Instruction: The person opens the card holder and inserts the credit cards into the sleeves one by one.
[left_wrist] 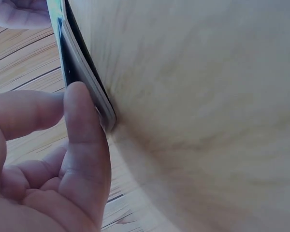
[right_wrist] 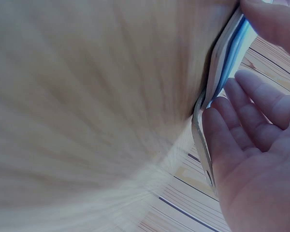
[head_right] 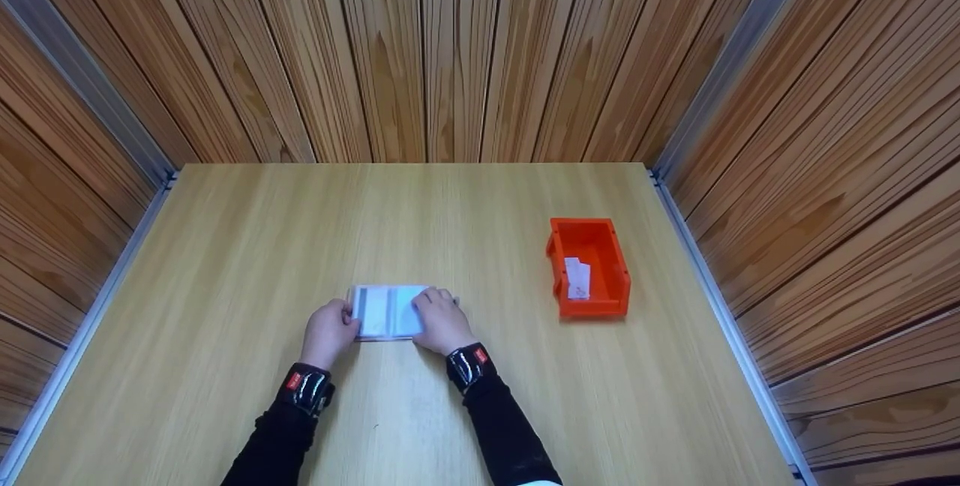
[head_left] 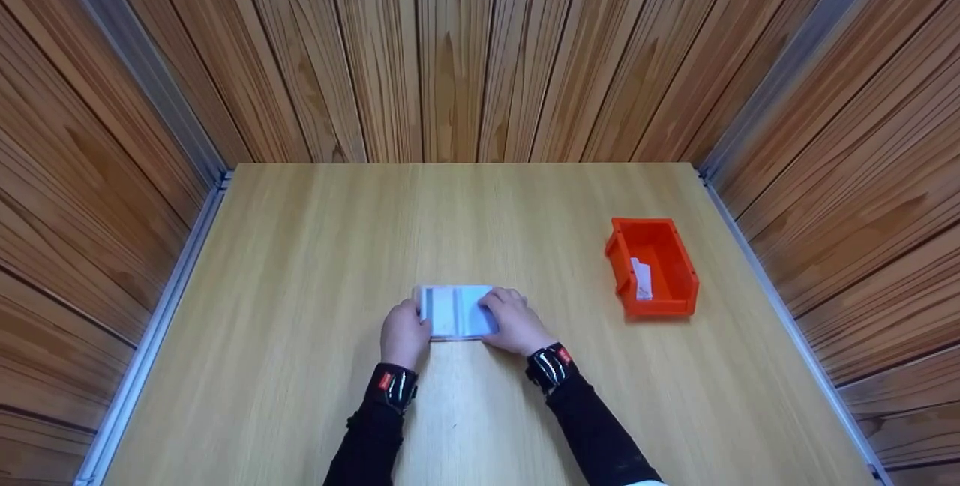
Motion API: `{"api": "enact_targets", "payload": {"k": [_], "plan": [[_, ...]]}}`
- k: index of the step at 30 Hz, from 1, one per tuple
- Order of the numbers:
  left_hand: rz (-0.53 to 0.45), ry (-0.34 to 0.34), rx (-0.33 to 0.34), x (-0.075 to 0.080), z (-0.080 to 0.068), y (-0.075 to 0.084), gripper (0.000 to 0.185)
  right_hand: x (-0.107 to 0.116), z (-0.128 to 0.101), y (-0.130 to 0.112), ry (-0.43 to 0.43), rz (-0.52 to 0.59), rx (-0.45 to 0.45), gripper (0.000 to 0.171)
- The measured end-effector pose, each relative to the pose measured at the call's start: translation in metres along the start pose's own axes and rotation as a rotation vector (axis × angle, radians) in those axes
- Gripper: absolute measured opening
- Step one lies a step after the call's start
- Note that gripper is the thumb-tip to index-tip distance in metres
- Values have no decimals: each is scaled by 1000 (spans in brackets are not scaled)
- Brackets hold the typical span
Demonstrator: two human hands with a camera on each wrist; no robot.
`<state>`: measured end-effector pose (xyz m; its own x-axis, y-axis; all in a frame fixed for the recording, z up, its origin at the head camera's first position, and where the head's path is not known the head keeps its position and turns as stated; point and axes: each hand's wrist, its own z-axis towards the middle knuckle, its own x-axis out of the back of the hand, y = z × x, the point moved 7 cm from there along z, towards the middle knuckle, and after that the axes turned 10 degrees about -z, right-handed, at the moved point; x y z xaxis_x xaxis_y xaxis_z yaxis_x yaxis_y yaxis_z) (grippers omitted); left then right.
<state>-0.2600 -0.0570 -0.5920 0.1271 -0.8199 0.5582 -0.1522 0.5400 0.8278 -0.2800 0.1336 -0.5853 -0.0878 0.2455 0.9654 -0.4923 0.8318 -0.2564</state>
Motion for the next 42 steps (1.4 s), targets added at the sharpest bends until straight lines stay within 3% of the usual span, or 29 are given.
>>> {"api": "enact_targets", "payload": {"k": [9, 20, 34, 42], "plan": [[29, 17, -40, 2, 1, 2, 6, 0, -1, 0, 20, -19, 11, 55], [15, 18, -31, 3, 1, -2, 17, 1, -2, -1, 27, -23, 16, 55], [-6, -50, 100, 1, 4, -10, 5, 5, -4, 1, 30, 9, 5, 56], [30, -16, -2, 3, 3, -3, 6, 36, -10, 14, 169, 109, -36, 43]]}}
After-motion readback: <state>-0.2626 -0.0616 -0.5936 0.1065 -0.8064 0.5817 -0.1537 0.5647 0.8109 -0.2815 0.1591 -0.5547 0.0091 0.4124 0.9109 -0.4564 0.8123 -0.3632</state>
